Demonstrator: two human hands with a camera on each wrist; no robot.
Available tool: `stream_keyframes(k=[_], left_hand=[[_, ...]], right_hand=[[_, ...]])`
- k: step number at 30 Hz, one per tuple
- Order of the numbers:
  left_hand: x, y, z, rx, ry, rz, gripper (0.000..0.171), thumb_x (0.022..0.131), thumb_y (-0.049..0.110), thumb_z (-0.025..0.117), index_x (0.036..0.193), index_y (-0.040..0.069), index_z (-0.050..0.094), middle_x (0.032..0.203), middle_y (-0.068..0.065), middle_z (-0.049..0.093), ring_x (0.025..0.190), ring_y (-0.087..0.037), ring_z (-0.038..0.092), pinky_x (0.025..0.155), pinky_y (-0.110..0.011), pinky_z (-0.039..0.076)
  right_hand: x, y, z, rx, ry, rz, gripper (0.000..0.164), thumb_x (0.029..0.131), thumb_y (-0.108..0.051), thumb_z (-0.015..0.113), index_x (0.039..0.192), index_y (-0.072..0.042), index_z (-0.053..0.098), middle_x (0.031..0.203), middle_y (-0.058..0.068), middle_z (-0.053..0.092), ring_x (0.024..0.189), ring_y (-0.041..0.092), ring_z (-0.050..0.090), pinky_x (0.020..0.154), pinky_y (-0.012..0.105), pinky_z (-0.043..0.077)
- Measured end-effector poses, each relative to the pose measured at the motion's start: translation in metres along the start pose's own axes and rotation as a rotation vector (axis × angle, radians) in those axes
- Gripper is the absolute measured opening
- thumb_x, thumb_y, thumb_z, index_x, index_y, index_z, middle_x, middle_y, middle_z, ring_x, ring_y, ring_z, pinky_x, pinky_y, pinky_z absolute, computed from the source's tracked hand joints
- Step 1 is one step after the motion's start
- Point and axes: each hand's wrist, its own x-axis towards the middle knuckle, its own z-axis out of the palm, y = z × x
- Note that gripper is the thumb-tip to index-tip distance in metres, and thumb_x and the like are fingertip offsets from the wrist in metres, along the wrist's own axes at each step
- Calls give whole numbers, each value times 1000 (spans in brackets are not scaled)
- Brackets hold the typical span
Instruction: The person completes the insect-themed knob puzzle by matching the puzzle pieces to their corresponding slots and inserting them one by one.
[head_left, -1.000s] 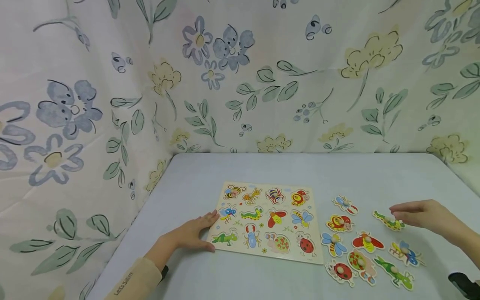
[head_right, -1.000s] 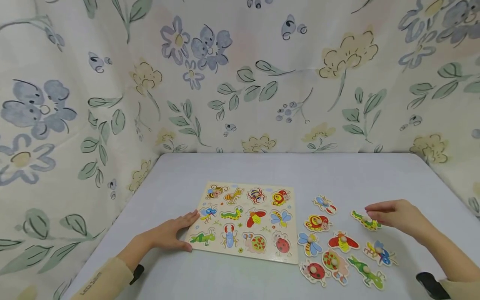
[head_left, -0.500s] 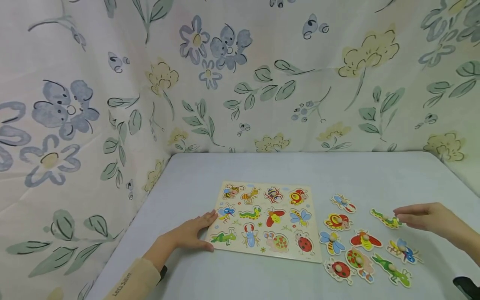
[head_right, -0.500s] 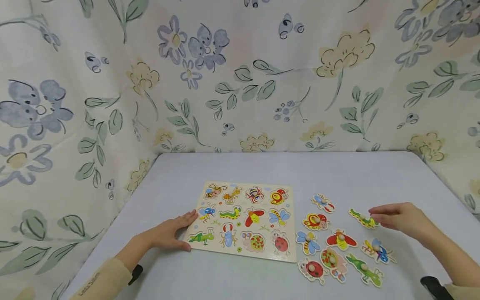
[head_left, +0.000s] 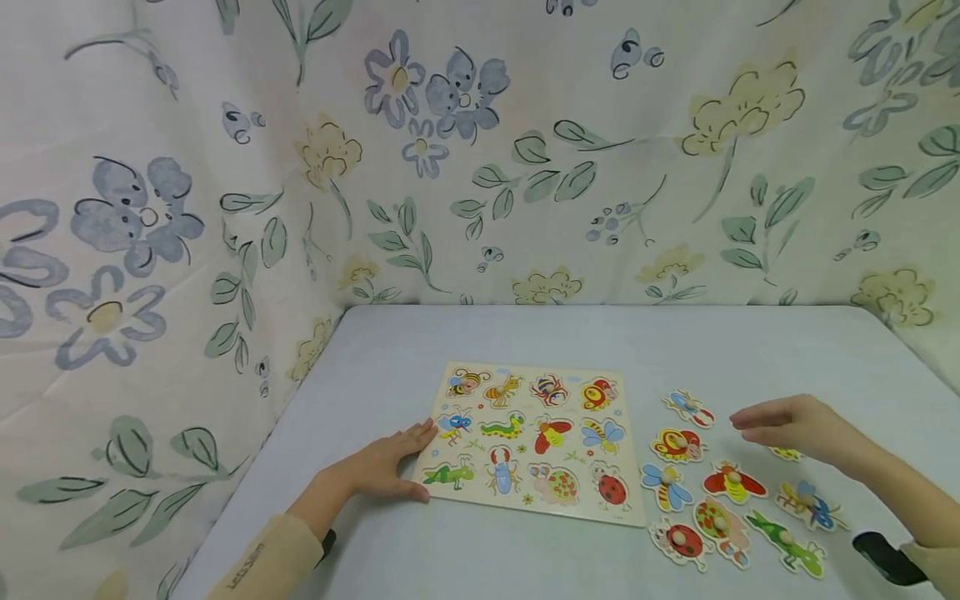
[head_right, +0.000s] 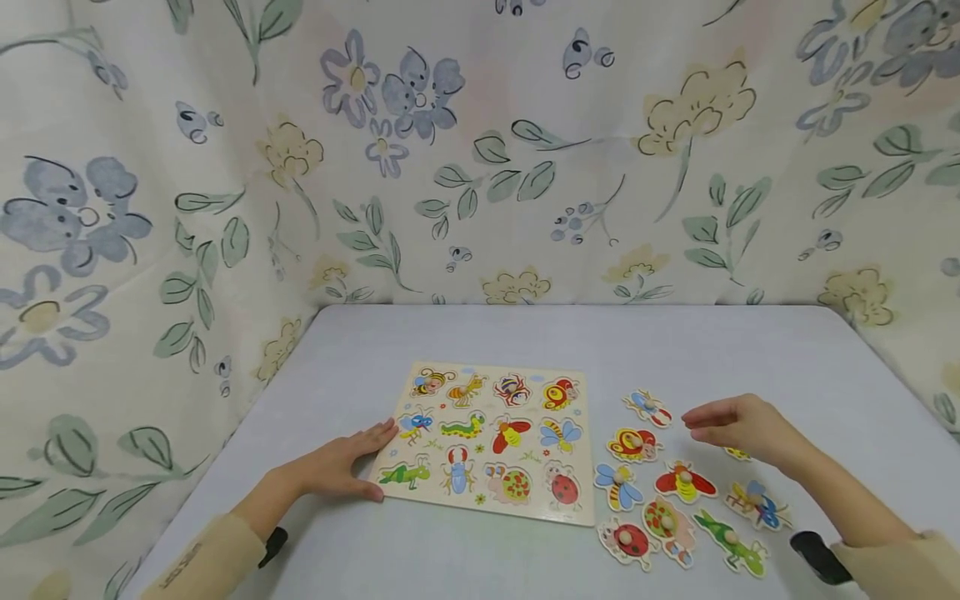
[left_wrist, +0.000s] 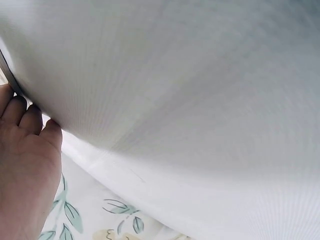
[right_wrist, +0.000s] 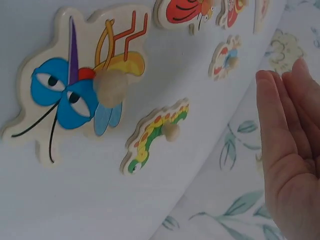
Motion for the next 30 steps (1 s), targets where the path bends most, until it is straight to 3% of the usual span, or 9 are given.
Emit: stream_keyframes(k=[5, 13, 17, 24, 30], left_hand=[[0, 0, 0, 2, -3, 7, 102, 78, 54, 74, 153, 6, 26, 160, -10, 19, 146, -32, 20, 116, -54, 23], [2, 1, 0, -14, -7, 3, 101, 78, 53, 75, 154, 7, 26, 160, -10, 19, 146, -32, 19, 115, -56, 22], [2, 1, 0, -18, -7, 1, 101, 78, 52, 75, 153, 6, 26, 160, -10, 19, 146, -32, 19, 115, -55, 22], [1, 3, -1, -15, -7, 0, 100, 78, 52, 75, 154, 7, 26, 160, -10, 19, 146, -30, 19, 116, -53, 21], [1, 0, 0, -8, -9, -9, 101, 78, 53, 75, 154, 7, 26, 160, -9, 18, 146, -30, 19, 116, -53, 22]], right_hand=[[15, -12, 13, 31, -43, -65, 33, 92, -13, 67, 115, 10, 65, 110, 22, 68, 98, 30, 67, 76, 32, 59], [32, -24, 30, 89, -100, -141, 30, 89, -12, 70, 111, 8, 68, 107, 19, 70, 91, 9, 67, 75, 23, 57], [38, -26, 37, 122, -118, -129, 26, 87, -7, 70, 109, 9, 68, 102, 17, 71, 85, 12, 67, 72, 22, 56], [45, -28, 45, 57, -86, -70, 27, 82, -4, 74, 106, 7, 69, 99, 13, 71, 87, 22, 64, 71, 28, 56], [50, -27, 50, 28, -85, -67, 26, 80, -5, 76, 103, 4, 70, 96, 8, 70, 85, 21, 61, 68, 28, 54]])
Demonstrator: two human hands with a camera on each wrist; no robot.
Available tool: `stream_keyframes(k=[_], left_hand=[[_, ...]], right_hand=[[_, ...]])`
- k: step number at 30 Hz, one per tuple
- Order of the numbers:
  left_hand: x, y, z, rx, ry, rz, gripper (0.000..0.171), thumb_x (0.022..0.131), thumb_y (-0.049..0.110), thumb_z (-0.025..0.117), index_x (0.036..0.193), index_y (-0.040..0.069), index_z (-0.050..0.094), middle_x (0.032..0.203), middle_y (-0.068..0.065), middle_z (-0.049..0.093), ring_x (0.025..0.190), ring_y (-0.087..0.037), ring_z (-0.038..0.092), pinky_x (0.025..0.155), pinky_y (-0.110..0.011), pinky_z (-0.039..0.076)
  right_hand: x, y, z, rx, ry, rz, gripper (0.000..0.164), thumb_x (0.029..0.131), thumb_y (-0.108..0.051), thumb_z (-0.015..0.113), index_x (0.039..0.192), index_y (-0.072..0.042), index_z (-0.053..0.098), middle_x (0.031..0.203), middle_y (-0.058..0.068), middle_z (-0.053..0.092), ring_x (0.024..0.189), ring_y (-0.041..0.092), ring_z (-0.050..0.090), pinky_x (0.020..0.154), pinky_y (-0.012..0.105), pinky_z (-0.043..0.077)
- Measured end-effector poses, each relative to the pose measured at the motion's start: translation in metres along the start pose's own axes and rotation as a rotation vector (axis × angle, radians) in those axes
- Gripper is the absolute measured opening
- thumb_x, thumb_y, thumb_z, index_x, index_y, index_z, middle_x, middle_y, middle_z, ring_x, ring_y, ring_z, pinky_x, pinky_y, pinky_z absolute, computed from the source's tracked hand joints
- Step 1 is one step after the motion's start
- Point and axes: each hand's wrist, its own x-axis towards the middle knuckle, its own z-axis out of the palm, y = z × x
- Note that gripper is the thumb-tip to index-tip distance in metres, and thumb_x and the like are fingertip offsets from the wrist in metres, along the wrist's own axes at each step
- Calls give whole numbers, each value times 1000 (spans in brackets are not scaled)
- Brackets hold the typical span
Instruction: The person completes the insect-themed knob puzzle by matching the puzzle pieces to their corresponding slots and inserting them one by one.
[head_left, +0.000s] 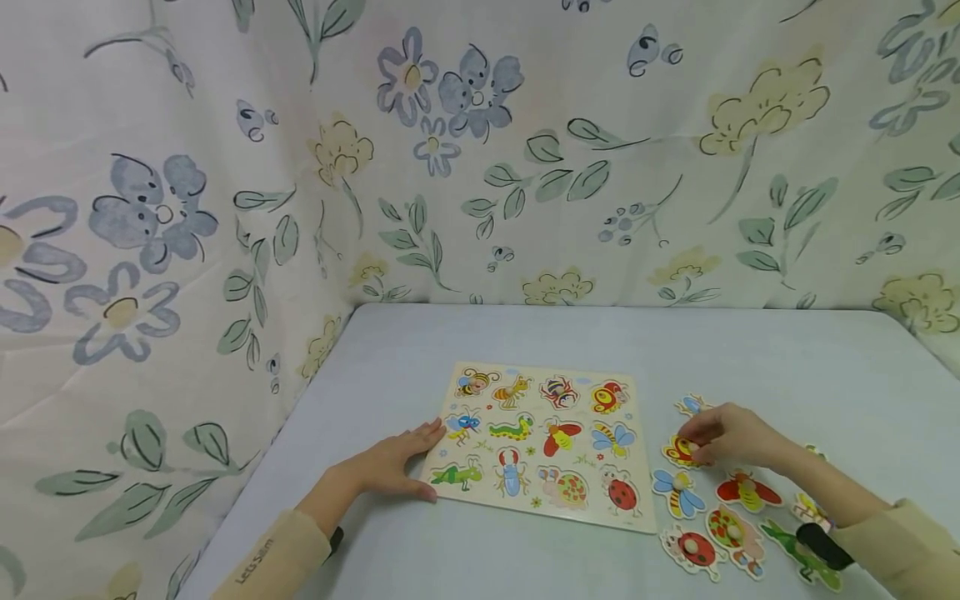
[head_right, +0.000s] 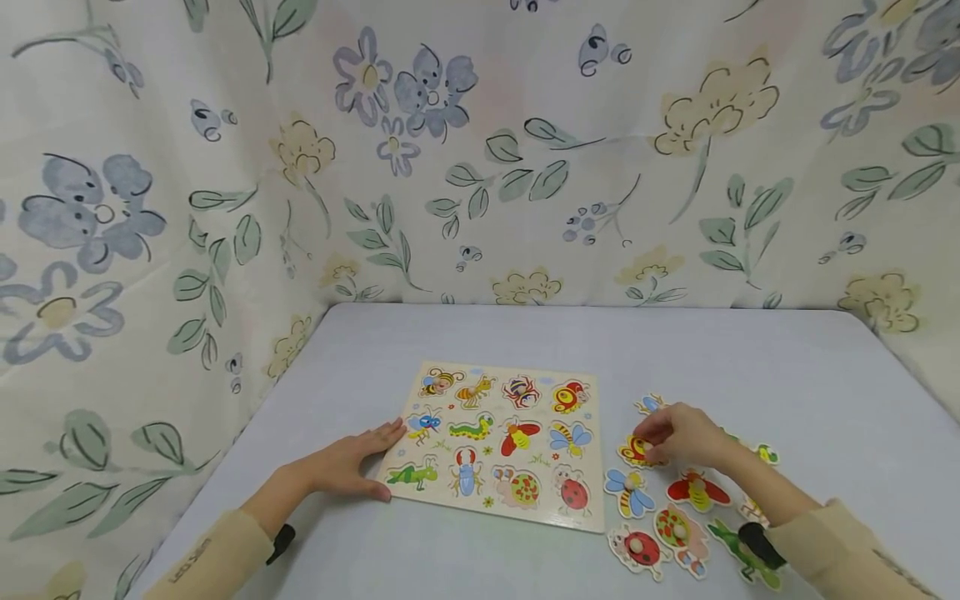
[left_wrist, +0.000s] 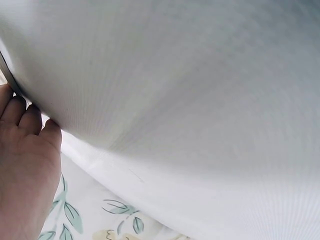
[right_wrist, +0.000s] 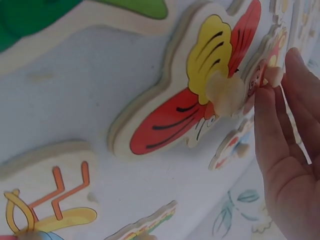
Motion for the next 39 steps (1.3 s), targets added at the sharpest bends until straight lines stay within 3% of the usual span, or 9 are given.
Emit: stream_keyframes(k=[9, 19, 26, 39], left_hand=[[-2, 1, 0, 4, 7, -5, 101, 78, 53, 75, 154, 8, 26, 161, -8, 19, 146, -29, 20, 116, -53, 23], [-2, 3, 0, 0, 4, -22, 101, 78, 53, 75, 154, 9, 27, 160, -8, 19, 146, -30, 20, 115, -56, 23], [-1, 2, 0, -16, 2, -15, 101, 78, 53, 75, 154, 9, 26, 161, -8, 19, 146, -30, 19, 115, -55, 22], [-2, 3, -1, -2, 0, -28, 101, 78, 54, 75, 154, 8, 26, 161, -8, 18, 146, -30, 19, 115, -55, 22]], right_hand=[[2, 0, 4, -89, 7, -50, 16, 81, -8, 77, 95, 0, 71, 89, 3, 67, 76, 17, 58, 61, 26, 52], [2, -1, 9, -78, 34, -28, 13, 79, 0, 76, 92, -2, 72, 86, 1, 63, 71, 18, 53, 56, 25, 50], [0, 1, 9, -100, 52, -78, 7, 81, 0, 74, 85, -5, 72, 81, 0, 63, 65, 13, 51, 54, 24, 48], [5, -8, -5, -136, 91, -90, 5, 82, 2, 73, 85, -2, 72, 80, 2, 68, 63, 14, 55, 54, 23, 50]])
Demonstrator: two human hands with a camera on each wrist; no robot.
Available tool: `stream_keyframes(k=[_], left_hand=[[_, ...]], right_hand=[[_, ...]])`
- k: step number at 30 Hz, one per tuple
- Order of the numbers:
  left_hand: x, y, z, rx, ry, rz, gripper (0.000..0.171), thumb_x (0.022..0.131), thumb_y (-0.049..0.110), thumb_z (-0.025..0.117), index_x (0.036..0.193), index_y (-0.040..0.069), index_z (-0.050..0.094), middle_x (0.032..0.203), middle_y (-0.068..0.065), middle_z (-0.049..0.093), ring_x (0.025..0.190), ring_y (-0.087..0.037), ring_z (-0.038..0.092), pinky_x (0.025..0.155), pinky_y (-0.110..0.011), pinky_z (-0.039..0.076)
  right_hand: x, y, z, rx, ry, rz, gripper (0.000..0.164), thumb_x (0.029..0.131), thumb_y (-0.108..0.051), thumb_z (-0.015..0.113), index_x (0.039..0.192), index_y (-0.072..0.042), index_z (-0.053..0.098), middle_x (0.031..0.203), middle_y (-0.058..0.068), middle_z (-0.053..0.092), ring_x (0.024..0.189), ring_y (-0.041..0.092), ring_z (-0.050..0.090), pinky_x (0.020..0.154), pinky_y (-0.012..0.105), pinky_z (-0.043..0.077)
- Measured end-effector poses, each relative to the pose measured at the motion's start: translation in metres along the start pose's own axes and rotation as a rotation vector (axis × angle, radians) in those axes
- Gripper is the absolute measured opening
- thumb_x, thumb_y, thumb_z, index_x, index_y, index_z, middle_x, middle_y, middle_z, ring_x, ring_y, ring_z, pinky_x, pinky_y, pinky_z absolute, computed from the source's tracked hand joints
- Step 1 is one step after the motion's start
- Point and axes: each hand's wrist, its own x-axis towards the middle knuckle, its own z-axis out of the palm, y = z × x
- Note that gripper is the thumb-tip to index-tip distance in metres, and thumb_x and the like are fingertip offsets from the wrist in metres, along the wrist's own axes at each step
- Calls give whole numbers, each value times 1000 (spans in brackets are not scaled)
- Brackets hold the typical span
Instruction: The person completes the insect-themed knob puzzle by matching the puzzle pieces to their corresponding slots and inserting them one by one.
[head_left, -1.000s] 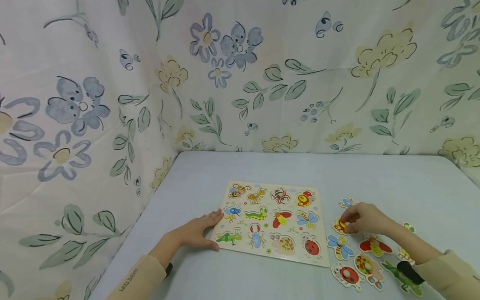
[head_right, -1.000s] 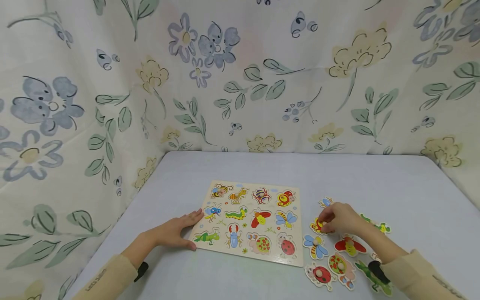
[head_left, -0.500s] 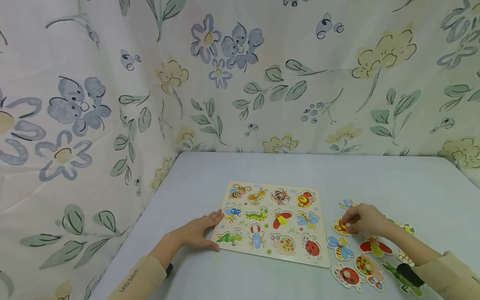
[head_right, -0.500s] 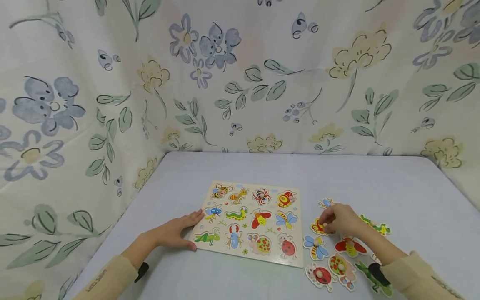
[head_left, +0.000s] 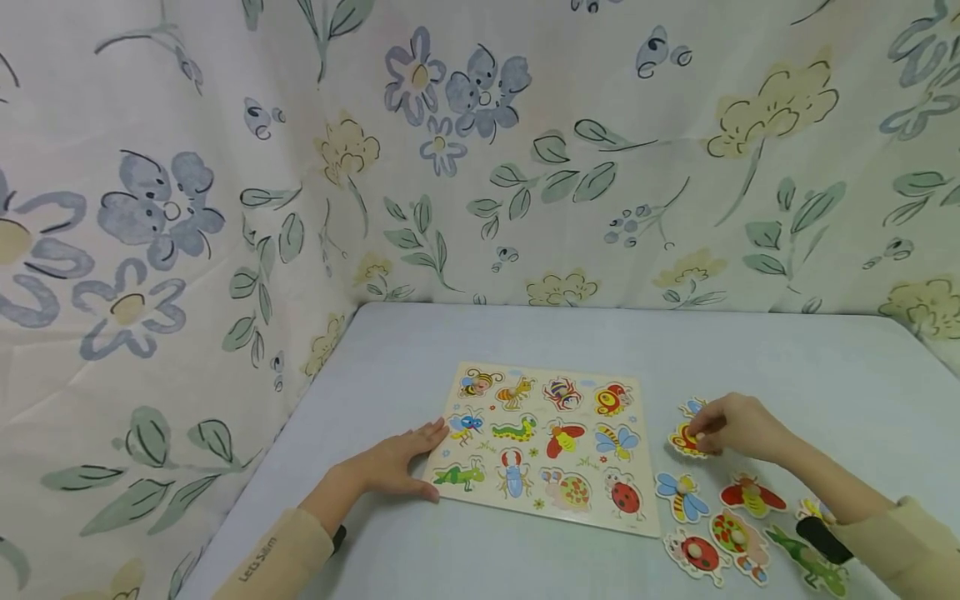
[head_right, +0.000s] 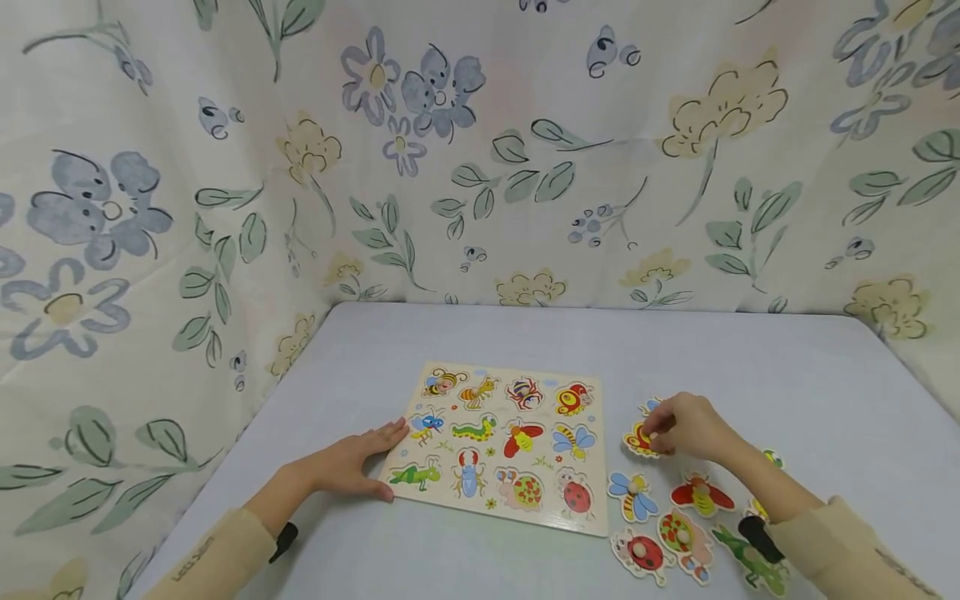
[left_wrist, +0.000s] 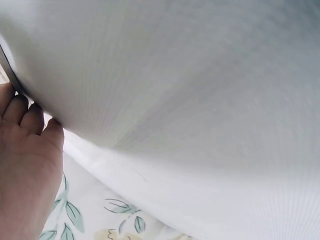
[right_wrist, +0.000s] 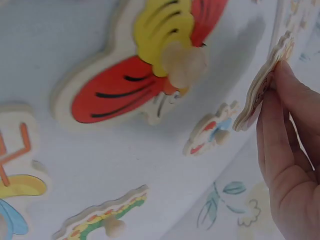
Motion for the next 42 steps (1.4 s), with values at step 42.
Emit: stream_keyframes(k=[42], left_hand=[[0, 2, -1, -10, -10, 0, 100, 78, 51, 76, 154, 10, 25, 161, -5, 16, 147, -25, 17, 118, -47, 19]], right_hand=[[71, -42, 13, 41, 20, -102, 7, 79, 9, 71, 82, 2, 71, 80, 5, 66, 68, 16, 58, 55, 27, 52]])
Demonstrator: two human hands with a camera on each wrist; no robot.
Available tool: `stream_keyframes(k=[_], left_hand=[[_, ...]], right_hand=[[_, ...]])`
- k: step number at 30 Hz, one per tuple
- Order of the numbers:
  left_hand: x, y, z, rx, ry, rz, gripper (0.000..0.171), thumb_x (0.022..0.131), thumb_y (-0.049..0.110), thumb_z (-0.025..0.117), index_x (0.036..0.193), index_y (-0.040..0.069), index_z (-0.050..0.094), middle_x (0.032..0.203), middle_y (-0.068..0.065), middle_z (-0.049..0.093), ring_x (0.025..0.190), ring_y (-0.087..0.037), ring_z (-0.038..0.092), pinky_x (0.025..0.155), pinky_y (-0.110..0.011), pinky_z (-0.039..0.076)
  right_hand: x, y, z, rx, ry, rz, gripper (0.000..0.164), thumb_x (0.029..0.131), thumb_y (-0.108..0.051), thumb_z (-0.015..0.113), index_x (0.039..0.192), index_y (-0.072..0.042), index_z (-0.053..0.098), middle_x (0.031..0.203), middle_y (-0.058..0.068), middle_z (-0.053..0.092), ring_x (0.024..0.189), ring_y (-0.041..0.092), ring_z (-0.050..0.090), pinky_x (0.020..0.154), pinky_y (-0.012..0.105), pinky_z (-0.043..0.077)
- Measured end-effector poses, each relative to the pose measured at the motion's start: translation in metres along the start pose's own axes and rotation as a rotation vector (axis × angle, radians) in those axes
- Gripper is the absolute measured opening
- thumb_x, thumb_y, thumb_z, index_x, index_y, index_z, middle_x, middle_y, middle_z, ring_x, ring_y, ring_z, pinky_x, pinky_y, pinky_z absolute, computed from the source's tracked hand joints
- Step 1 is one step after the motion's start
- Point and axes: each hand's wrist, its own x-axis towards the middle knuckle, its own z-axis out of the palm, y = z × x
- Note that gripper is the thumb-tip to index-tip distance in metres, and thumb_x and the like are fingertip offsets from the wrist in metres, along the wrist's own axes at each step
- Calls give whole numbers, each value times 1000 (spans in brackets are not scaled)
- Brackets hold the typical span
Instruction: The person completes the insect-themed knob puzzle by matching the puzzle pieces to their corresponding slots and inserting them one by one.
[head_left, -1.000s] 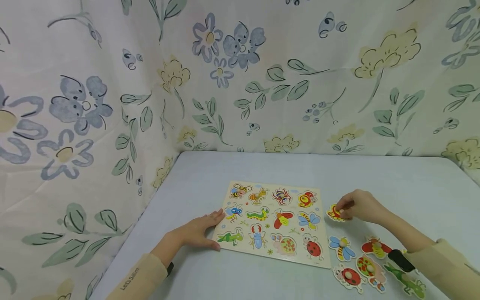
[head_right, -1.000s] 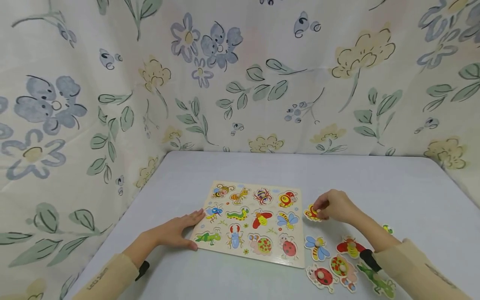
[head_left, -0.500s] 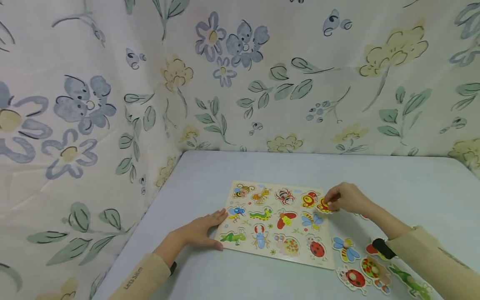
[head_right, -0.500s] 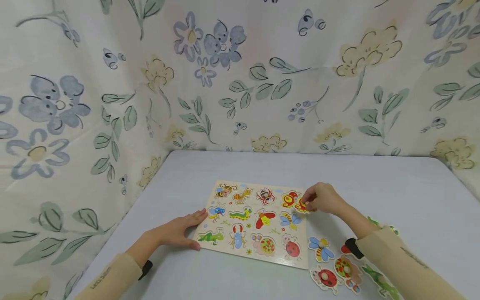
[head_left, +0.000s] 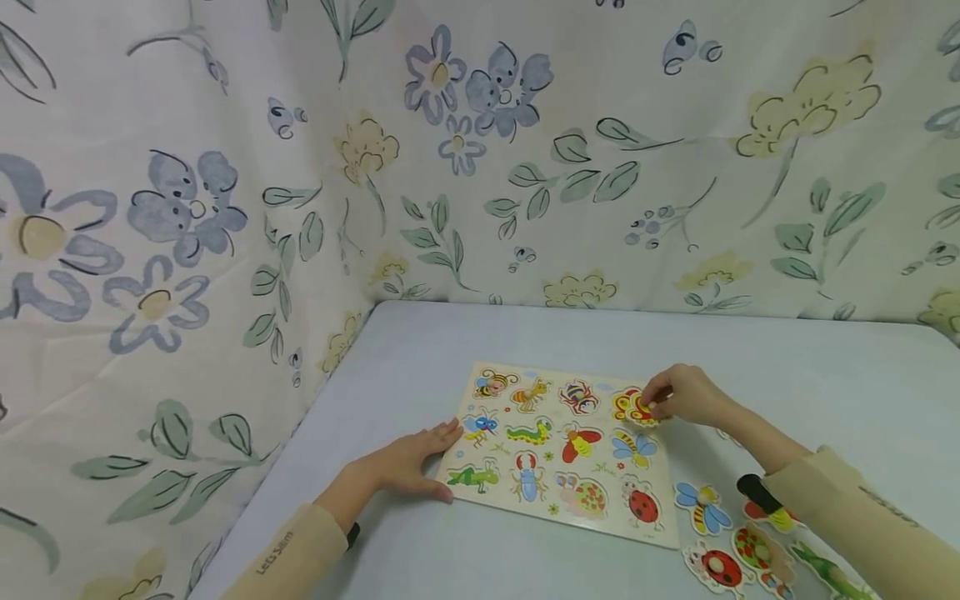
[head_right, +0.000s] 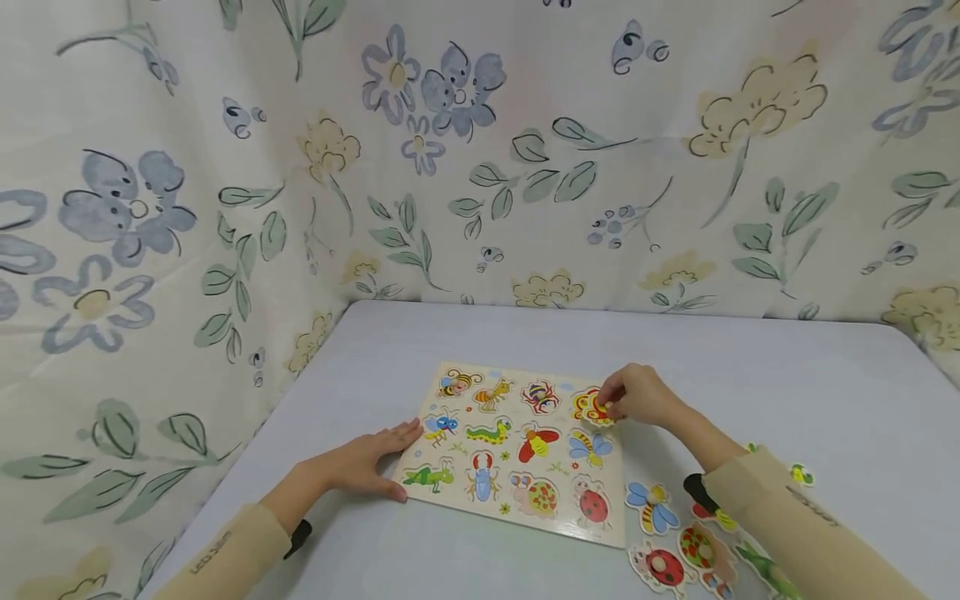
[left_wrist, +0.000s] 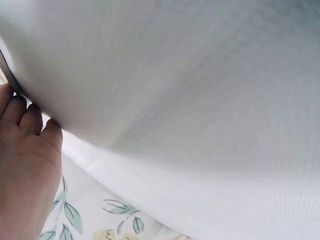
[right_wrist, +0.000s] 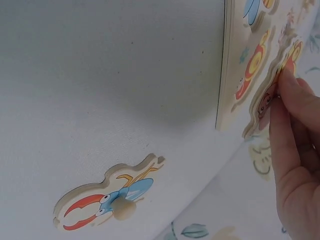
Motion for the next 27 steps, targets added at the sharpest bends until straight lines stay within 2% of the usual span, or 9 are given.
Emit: stream_keyframes(k=[11, 16, 27], left_hand=[[0, -2, 6, -15, -13, 5, 99, 78, 50, 77, 154, 11, 26, 161, -3, 17, 147, -25, 18, 119, -46, 17], [0, -1, 4, -8, -8, -12, 99, 77, 51, 76, 154, 13, 26, 161, -2, 17, 147, -24, 18, 119, -45, 17], [0, 0, 0, -23, 0, -23, 99, 77, 49, 78, 154, 13, 27, 161, -2, 18, 147, -24, 18, 119, -45, 17]], right_hand=[[7, 5, 13, -22, -8, -38, 12, 75, 11, 72, 79, 0, 72, 80, 5, 68, 71, 16, 57, 57, 26, 50], [14, 6, 14, -54, -4, -27, 13, 75, 11, 71, 79, -2, 72, 83, 7, 68, 72, 17, 57, 60, 28, 50], [26, 2, 17, -38, -15, 19, 12, 78, 12, 69, 80, 0, 72, 84, 9, 68, 73, 19, 56, 62, 30, 53]])
